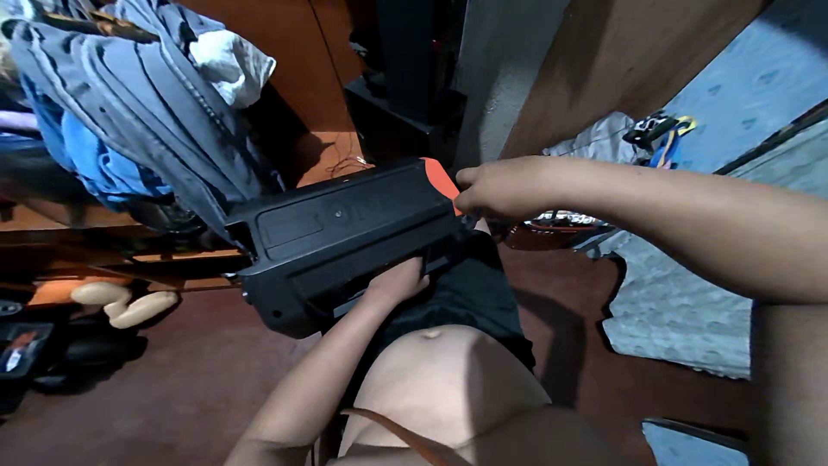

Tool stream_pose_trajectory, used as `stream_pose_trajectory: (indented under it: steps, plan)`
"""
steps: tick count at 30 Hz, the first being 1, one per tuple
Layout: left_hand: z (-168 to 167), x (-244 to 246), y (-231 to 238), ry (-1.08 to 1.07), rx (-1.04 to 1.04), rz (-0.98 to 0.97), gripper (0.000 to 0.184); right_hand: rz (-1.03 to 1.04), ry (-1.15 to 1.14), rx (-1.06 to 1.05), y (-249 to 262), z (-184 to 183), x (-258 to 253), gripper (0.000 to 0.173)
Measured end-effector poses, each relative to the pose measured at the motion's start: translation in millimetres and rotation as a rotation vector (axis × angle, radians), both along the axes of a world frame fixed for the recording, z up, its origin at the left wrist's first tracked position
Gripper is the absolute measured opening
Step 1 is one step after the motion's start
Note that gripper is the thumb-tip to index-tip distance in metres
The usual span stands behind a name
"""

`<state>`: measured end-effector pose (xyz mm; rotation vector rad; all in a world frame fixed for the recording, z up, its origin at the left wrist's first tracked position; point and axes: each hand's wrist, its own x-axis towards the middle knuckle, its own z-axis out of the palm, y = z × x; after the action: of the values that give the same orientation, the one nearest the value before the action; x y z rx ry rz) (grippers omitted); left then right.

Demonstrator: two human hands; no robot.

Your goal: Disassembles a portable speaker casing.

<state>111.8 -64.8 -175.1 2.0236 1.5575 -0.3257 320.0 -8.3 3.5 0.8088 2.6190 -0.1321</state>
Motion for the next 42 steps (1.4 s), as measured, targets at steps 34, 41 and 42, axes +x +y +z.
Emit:
stream_pose_trajectory:
  steps: [34,41,42]
  plan:
    - [-17.6,-3.3,1.1,0.031,0.051,0.009,0.045,0.001,0.046,0.01,0.0,3.6,-1.3,0.009]
    - [-16.1,-3.7,2.9,0.056,0.055,0.021,0.046,-0.417,-0.096,0.074,-14.4,16.8,-9.2,0.052]
    - [-16.9,-3.9,2.9,0.051,0.057,0.017,0.045,-0.412,-0.104,0.069,-14.7,17.1,-9.3,0.049]
